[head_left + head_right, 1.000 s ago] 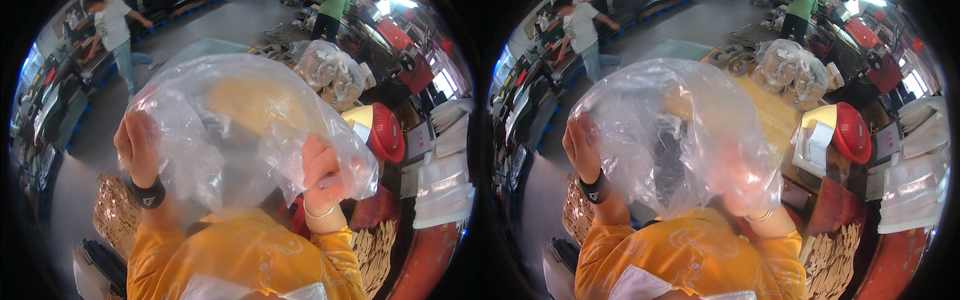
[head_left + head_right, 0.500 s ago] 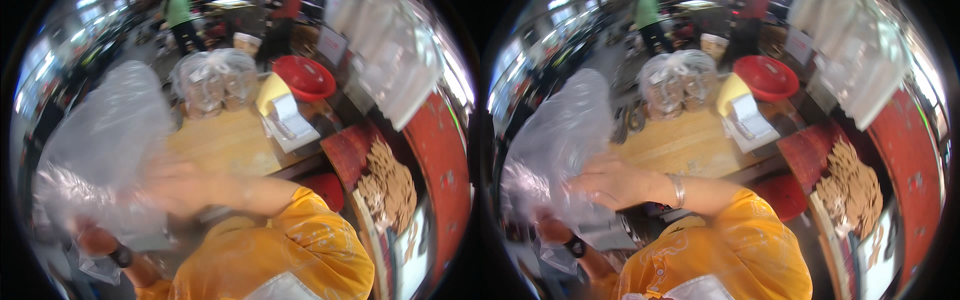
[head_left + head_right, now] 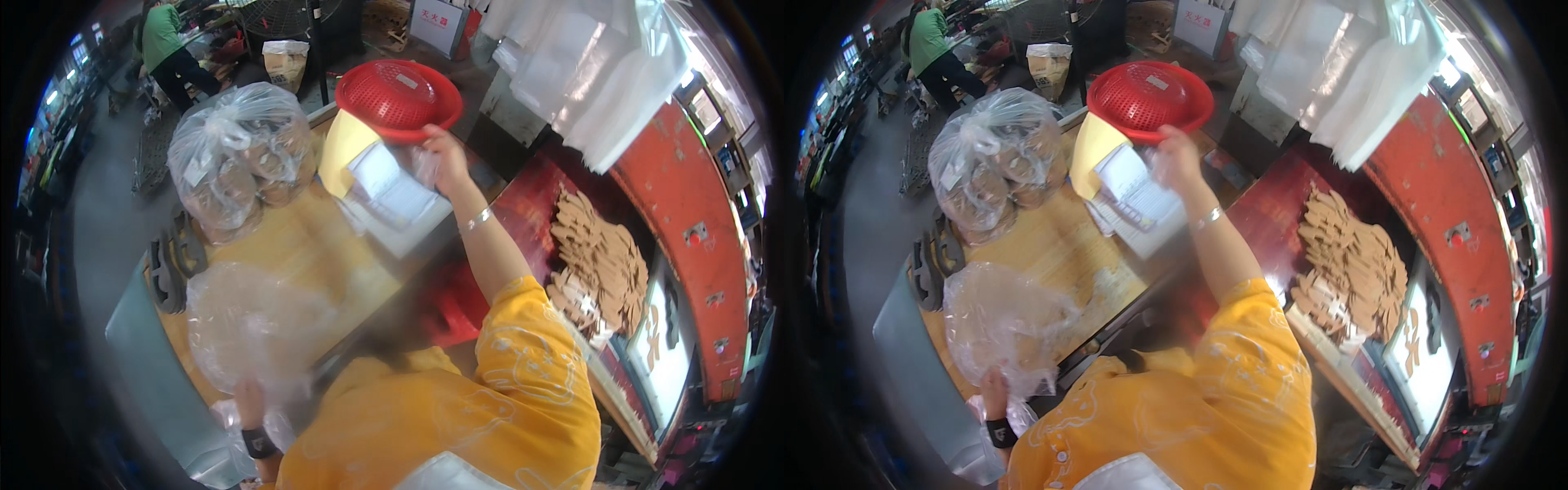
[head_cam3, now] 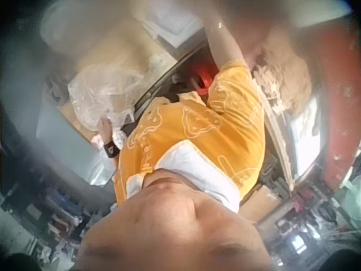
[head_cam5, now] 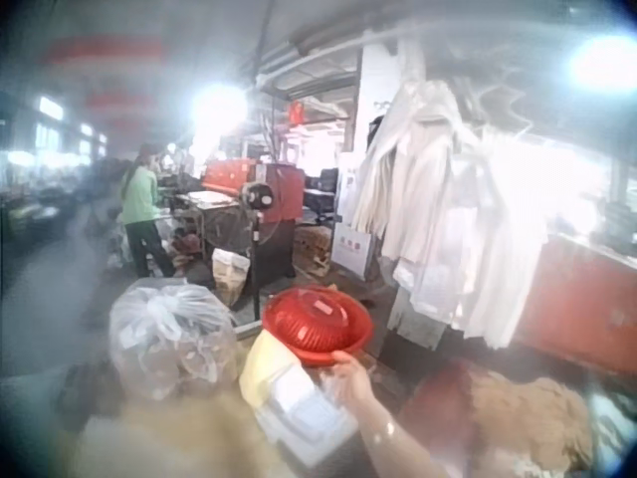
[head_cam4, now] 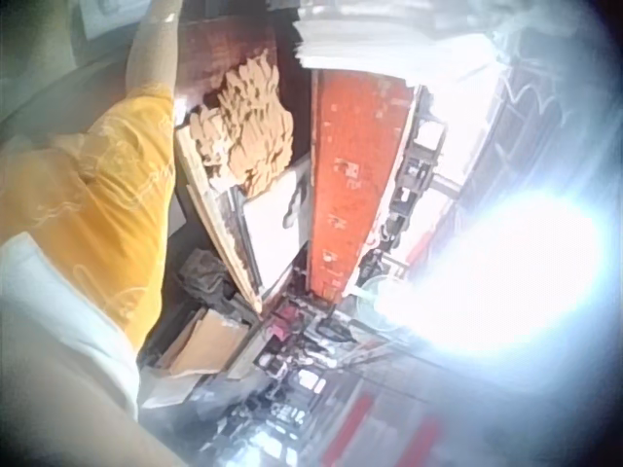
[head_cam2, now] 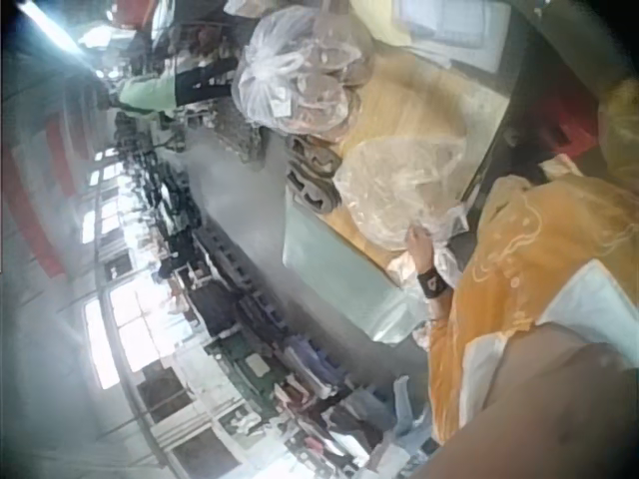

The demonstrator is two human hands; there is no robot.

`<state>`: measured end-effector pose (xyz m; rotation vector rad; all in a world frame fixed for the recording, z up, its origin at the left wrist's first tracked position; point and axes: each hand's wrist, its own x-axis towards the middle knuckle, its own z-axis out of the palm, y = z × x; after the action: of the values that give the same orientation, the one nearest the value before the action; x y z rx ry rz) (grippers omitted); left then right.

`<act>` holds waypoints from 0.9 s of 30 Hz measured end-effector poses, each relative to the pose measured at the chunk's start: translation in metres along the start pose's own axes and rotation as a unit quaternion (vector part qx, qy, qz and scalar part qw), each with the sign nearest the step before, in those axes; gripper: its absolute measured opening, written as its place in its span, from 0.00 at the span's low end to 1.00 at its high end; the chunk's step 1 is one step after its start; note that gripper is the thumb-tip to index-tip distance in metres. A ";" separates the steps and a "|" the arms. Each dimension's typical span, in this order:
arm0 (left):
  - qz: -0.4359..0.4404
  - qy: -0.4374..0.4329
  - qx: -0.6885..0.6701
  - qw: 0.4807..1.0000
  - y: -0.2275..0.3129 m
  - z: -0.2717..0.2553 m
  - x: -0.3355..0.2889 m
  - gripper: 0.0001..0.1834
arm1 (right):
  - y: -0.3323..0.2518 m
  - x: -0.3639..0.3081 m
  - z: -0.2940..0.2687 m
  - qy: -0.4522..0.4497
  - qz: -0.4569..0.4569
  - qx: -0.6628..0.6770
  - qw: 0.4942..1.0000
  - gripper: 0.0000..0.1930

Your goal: The person removes cardboard pieces from a die-cut frame, stacks them, and places them into a plastic bag. They repeat this cycle, handling the pieces by hand and using a green clip to secure the bag.

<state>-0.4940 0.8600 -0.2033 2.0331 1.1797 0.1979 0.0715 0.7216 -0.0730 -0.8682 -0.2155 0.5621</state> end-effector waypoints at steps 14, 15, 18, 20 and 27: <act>-0.083 0.098 -0.235 0.963 0.218 0.018 0.077 0.16 | 0.016 0.179 0.061 -0.197 -0.193 -0.438 0.856 0.33; -0.069 0.101 -0.249 0.961 0.225 0.015 0.076 0.16 | 0.042 0.155 0.085 -0.305 -0.148 -0.456 0.822 0.37; -0.010 0.059 -0.287 0.956 0.241 0.003 0.075 0.16 | 0.114 0.066 0.137 -0.532 -0.314 -0.483 0.621 0.48; 0.010 0.005 -0.313 0.950 0.248 -0.003 0.069 0.16 | 0.152 0.012 0.159 -0.656 -0.214 -0.476 0.545 0.54; -0.087 0.047 -0.107 0.989 0.211 0.003 0.060 0.23 | 0.202 -0.083 0.145 -0.797 0.215 -0.332 0.457 0.18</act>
<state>-0.3161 0.8465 -0.0760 1.7422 1.3275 0.3218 -0.1317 0.8755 -0.1324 -0.8310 -2.1508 1.7667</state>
